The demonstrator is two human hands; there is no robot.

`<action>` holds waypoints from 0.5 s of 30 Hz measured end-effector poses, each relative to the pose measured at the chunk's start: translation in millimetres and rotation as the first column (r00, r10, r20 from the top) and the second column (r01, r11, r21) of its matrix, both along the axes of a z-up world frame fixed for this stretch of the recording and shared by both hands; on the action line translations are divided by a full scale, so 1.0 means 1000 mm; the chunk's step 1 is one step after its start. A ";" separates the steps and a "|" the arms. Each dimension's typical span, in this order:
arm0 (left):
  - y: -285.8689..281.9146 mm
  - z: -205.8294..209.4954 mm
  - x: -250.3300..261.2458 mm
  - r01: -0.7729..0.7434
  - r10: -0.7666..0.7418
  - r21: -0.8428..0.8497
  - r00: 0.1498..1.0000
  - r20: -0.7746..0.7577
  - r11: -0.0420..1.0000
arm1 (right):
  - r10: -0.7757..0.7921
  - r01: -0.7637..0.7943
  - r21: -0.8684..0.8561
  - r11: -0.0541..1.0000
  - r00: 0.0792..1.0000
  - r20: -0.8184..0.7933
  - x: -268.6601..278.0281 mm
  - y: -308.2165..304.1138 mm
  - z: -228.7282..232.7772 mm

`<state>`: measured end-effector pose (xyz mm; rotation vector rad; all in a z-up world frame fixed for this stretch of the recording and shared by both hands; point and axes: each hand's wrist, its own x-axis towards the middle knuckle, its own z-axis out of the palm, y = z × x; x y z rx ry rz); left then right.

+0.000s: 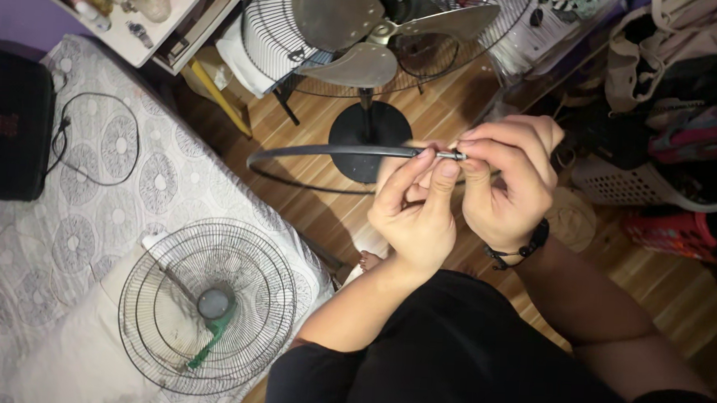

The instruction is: The person attaches a circular metal ring to the front grill of a standing fan. They align the ring with the grill and secure it by fastening a small connector or clip at the top of the fan.

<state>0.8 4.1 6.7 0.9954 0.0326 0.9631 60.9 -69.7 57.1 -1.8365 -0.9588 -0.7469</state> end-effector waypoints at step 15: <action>-0.048 0.004 0.017 0.023 -0.023 0.137 1.000 -0.002 0.990 | -0.114 0.114 0.010 0.993 0.993 0.023 0.006 -0.068 0.002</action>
